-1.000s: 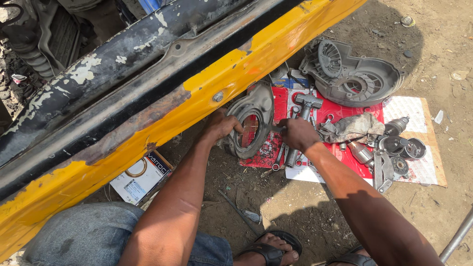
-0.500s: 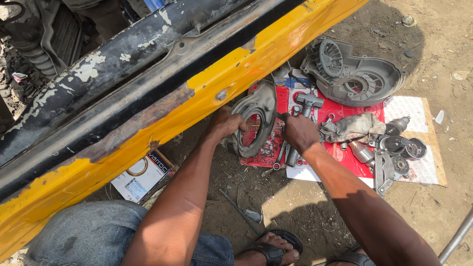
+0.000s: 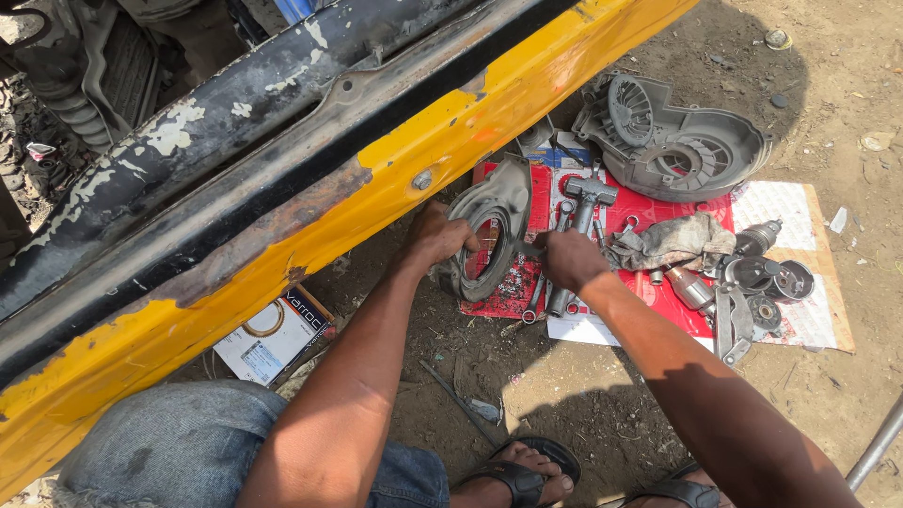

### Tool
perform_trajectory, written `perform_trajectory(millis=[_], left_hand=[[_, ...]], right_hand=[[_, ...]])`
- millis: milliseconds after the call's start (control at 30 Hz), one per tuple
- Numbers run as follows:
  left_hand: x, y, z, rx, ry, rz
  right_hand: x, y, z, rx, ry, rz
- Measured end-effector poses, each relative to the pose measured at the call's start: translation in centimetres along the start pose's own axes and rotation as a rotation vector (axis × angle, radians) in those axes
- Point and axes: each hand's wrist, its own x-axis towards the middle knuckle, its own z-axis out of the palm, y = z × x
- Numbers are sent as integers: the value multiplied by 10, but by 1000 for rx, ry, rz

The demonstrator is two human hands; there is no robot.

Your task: The person sits on the ground next to a yellow vehicle and uses a small metal tool to scrape and clean the inside of a circular metal part. The person holds the part steady with one hand while working with the tool in the other hand.

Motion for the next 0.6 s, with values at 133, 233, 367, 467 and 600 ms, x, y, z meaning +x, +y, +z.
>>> perform_trajectory(millis=[133, 233, 367, 467, 600], left_hand=[[1, -2, 1, -10, 7, 36], [1, -4, 1, -24, 13, 41], [1, -4, 3, -42, 9, 47], [0, -4, 4, -39, -19, 33], [1, -4, 2, -69, -37, 3]], right_hand=[[5, 3, 10, 12, 42, 59], [9, 4, 15, 46, -23, 6], [11, 5, 16, -7, 105, 43], [10, 6, 14, 74, 9, -95], [7, 5, 9, 7, 76, -21]])
